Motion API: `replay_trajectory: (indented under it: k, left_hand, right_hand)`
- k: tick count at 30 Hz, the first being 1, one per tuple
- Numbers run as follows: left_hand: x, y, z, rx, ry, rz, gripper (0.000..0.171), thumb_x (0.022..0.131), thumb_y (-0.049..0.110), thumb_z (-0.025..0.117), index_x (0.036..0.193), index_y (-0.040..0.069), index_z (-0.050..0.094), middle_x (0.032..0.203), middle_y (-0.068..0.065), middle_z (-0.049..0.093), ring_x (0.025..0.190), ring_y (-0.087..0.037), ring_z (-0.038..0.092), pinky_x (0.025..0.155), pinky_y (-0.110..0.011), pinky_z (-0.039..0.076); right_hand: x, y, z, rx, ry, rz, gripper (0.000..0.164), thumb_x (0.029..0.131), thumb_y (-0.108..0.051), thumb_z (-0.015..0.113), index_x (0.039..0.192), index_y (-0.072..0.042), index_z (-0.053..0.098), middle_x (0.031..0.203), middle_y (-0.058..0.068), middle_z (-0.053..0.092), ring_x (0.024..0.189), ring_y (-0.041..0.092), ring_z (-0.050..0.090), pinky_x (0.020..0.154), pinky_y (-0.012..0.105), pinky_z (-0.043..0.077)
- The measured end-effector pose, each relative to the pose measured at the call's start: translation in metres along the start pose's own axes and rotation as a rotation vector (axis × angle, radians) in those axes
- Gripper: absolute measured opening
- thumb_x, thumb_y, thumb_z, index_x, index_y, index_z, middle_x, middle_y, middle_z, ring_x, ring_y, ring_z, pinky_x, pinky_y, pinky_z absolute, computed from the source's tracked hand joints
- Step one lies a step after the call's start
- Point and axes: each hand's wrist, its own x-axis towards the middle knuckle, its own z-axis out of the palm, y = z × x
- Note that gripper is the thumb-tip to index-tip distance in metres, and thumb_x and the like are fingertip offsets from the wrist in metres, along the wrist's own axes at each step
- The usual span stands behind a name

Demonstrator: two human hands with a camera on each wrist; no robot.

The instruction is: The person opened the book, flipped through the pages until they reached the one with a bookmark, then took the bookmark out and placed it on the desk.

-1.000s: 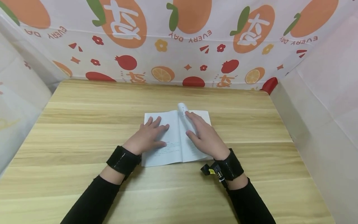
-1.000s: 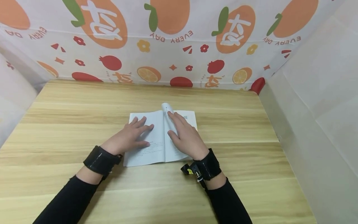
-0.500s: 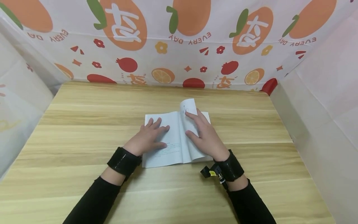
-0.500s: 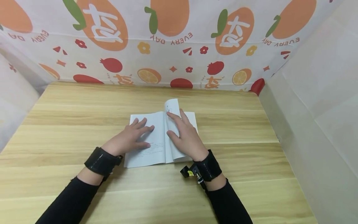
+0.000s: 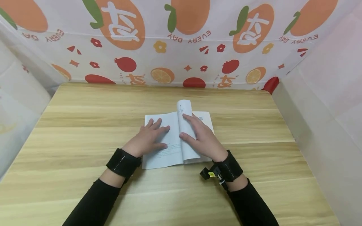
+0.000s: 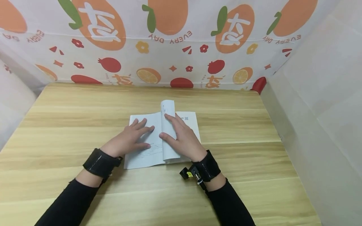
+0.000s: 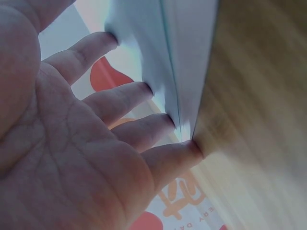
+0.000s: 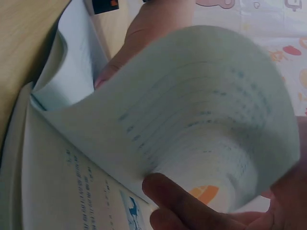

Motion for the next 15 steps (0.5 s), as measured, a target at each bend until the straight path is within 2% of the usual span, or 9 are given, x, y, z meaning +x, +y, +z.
replay_trajectory:
  k: [4, 6, 10, 13, 15]
  left_hand:
    - [0.0002, 0.0009, 0.0004, -0.003, 0.014, 0.009, 0.067, 0.080, 0.036, 0.074, 0.138, 0.014, 0.050, 0.147, -0.025, 0.029, 0.133, -0.050, 0.016, 0.097, -0.071, 0.021]
    - [-0.0001, 0.0011, 0.0008, -0.004, 0.010, 0.009, 0.066, 0.080, 0.035, 0.075, 0.138, 0.013, 0.050, 0.147, -0.025, 0.029, 0.132, -0.050, 0.016, 0.097, -0.071, 0.021]
    - [-0.0006, 0.0013, 0.0006, -0.008, -0.005, 0.001, 0.067, 0.081, 0.036, 0.074, 0.139, 0.014, 0.049, 0.148, -0.025, 0.028, 0.133, -0.050, 0.015, 0.098, -0.071, 0.020]
    - [-0.0004, 0.0010, -0.0006, -0.010, -0.011, -0.006, 0.067, 0.081, 0.037, 0.073, 0.140, 0.014, 0.048, 0.149, -0.024, 0.027, 0.134, -0.049, 0.013, 0.098, -0.071, 0.020]
    - [-0.0005, 0.0003, -0.0006, -0.009, -0.012, -0.005, 0.068, 0.081, 0.037, 0.073, 0.140, 0.014, 0.048, 0.148, -0.024, 0.026, 0.134, -0.049, 0.013, 0.098, -0.071, 0.020]
  right_hand:
    - [-0.0005, -0.0007, 0.0020, 0.009, 0.007, 0.011, 0.071, 0.091, -0.054, 0.053, 0.150, -0.032, 0.020, 0.144, 0.000, 0.040, 0.121, 0.014, 0.044, 0.091, 0.044, 0.045]
    - [-0.0017, -0.0015, 0.0026, 0.007, 0.019, 0.014, 0.073, 0.090, -0.058, 0.051, 0.151, -0.035, 0.016, 0.142, 0.001, 0.042, 0.115, 0.014, 0.048, 0.086, 0.044, 0.047]
    - [-0.0015, -0.0041, 0.0020, 0.032, 0.079, -0.034, 0.077, 0.091, -0.062, 0.045, 0.152, -0.034, 0.008, 0.147, 0.001, 0.035, 0.119, 0.015, 0.046, 0.090, 0.045, 0.045]
    - [0.0005, -0.0060, 0.0011, 0.091, 0.132, -0.113, 0.075, 0.094, -0.064, 0.034, 0.153, -0.028, 0.004, 0.146, 0.003, 0.038, 0.123, 0.014, 0.044, 0.091, 0.044, 0.046]
    - [0.0009, -0.0079, 0.0006, 0.121, 0.138, -0.154, 0.074, 0.095, -0.066, 0.024, 0.153, -0.025, 0.002, 0.142, 0.004, 0.044, 0.122, 0.013, 0.046, 0.081, 0.039, 0.051]
